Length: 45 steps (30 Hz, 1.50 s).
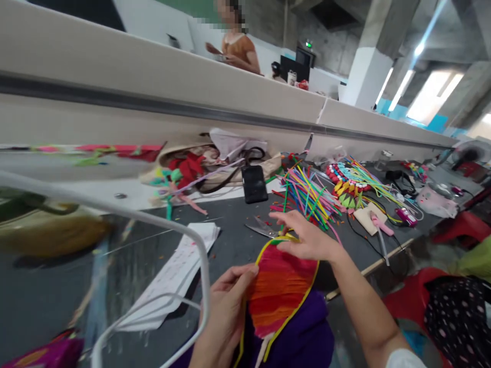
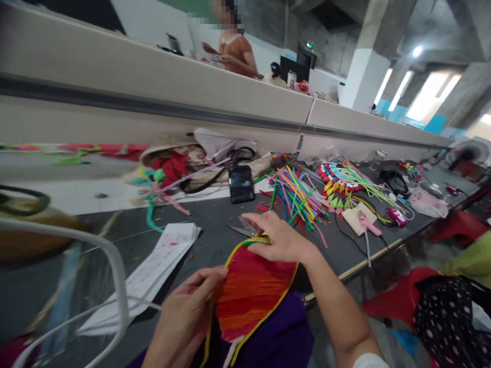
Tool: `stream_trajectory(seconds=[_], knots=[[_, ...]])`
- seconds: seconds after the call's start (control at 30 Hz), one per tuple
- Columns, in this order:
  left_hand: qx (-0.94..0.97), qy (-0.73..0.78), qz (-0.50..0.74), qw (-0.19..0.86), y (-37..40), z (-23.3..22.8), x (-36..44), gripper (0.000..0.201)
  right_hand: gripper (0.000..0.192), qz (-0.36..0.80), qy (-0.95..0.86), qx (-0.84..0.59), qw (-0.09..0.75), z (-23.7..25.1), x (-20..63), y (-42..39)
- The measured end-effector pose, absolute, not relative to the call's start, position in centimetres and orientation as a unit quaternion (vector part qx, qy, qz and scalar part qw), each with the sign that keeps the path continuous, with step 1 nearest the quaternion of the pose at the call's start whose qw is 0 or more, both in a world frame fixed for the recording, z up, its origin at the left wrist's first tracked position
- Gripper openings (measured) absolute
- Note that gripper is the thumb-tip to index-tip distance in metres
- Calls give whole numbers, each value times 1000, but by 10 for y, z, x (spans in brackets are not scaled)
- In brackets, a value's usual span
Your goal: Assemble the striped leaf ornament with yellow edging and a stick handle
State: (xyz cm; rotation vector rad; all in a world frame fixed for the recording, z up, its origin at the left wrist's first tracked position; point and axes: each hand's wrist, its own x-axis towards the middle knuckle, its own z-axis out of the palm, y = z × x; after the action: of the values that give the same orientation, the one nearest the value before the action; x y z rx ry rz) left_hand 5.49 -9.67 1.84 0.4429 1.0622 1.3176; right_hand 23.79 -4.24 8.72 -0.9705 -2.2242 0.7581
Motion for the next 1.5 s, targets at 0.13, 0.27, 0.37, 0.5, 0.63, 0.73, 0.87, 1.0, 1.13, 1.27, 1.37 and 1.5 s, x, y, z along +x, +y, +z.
stream_trajectory(seconds=[0.13, 0.27, 0.37, 0.5, 0.63, 0.73, 0.87, 1.0, 1.13, 1.27, 1.37, 1.5], knots=[[174, 472, 591, 631, -95, 14, 55, 22, 47, 233, -730, -455, 454, 73, 241, -69], [158, 465, 601, 631, -94, 16, 57, 21, 29, 231, -622, -510, 547, 51, 233, -99], [158, 462, 598, 636, -93, 17, 58, 22, 25, 256, -565, -534, 575, 34, 223, -119], [156, 462, 601, 633, -91, 15, 59, 19, 24, 294, -499, -547, 605, 19, 212, -140], [138, 464, 610, 627, -88, 14, 59, 17, 24, 300, -445, -562, 629, 10, 206, -155], [116, 453, 624, 626, -85, 13, 60, 17, 27, 301, -436, -565, 632, 3, 202, -159], [101, 452, 633, 620, -81, 6, 58, 17, 27, 316, -464, -560, 610, -10, 195, -162], [92, 466, 628, 617, -78, -3, 53, 17, 23, 312, -503, -553, 587, -20, 187, -164], [94, 477, 626, 610, -78, -5, 50, 16, 21, 299, -539, -547, 567, -22, 177, -167], [91, 479, 627, 607, -79, -5, 50, 12, 22, 255, -554, -546, 574, -19, 166, -171], [84, 481, 629, 605, -79, -7, 50, 11, 19, 217, -564, -548, 578, -18, 163, -176], [80, 480, 634, 601, -78, -9, 49, 13, 15, 135, -578, -543, 595, -12, 163, -186]])
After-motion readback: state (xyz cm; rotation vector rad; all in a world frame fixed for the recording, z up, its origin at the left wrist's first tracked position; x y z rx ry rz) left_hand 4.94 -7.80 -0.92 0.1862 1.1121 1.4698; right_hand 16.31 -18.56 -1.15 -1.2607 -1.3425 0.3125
